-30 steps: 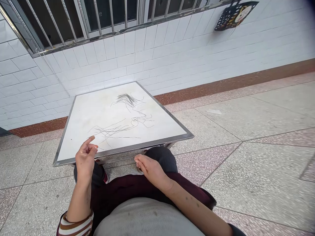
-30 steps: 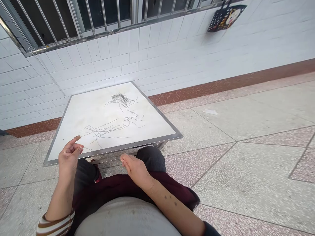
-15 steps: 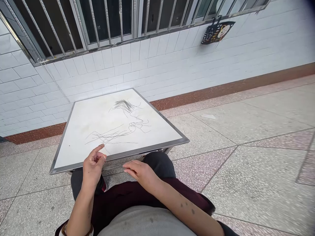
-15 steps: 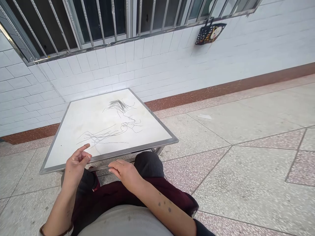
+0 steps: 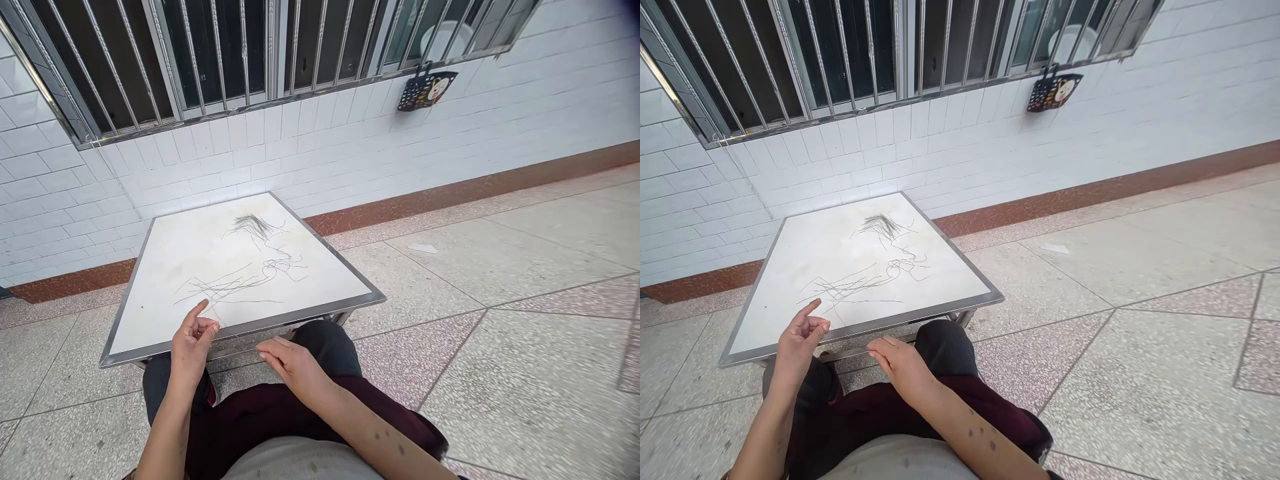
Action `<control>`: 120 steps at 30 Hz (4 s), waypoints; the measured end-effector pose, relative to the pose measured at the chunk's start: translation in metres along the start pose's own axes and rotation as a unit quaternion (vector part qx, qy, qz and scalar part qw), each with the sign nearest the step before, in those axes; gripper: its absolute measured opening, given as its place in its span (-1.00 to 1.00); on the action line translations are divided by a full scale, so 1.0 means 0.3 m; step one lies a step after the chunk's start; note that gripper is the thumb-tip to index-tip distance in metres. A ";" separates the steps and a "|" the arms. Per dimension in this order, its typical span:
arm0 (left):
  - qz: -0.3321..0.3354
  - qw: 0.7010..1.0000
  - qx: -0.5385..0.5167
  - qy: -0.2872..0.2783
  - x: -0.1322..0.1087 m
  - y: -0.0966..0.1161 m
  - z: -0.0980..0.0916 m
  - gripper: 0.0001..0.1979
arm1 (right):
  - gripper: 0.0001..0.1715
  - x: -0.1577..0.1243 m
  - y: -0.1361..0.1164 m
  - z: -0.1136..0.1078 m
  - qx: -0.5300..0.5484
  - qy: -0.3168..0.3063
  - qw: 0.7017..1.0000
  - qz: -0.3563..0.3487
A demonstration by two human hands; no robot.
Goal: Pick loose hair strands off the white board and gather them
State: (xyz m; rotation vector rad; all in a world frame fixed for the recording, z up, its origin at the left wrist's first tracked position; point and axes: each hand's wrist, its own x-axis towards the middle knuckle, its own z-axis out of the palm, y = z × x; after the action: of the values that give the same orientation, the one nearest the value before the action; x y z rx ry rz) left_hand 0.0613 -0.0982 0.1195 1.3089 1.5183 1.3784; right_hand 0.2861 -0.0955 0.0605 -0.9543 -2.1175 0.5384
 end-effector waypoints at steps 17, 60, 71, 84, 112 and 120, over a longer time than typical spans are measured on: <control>-0.028 0.984 0.121 0.125 0.192 -0.338 -0.125 -0.48 | -0.71 0.114 0.128 -0.078 0.101 0.068 0.965 0.231; 0.009 0.918 0.349 0.189 0.254 -0.441 -0.094 -0.65 | -0.84 0.767 0.467 0.236 -0.151 -0.198 0.966 0.064; 0.008 0.925 0.331 0.185 0.253 -0.443 -0.099 -0.63 | -0.86 0.811 0.410 0.171 -0.198 -0.275 0.939 0.062; 0.009 0.965 0.176 0.196 0.232 -0.395 -0.103 -0.63 | -0.86 0.529 0.166 -0.064 0.019 -0.220 0.970 0.103; -0.075 0.958 -0.271 0.052 -0.060 -0.028 0.123 -0.74 | -0.74 0.165 -0.097 -0.072 0.188 -0.159 0.961 0.127; -0.057 0.942 -0.312 0.114 -0.046 -0.027 0.089 -0.73 | -0.75 0.168 -0.116 -0.133 0.044 -0.164 0.979 0.114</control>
State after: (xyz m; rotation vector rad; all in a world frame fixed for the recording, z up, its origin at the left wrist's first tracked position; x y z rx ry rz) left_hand 0.0881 -0.1036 0.1046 0.6765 1.1218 1.7838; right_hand 0.2782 -0.0761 0.1305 -1.1273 -2.2606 0.9533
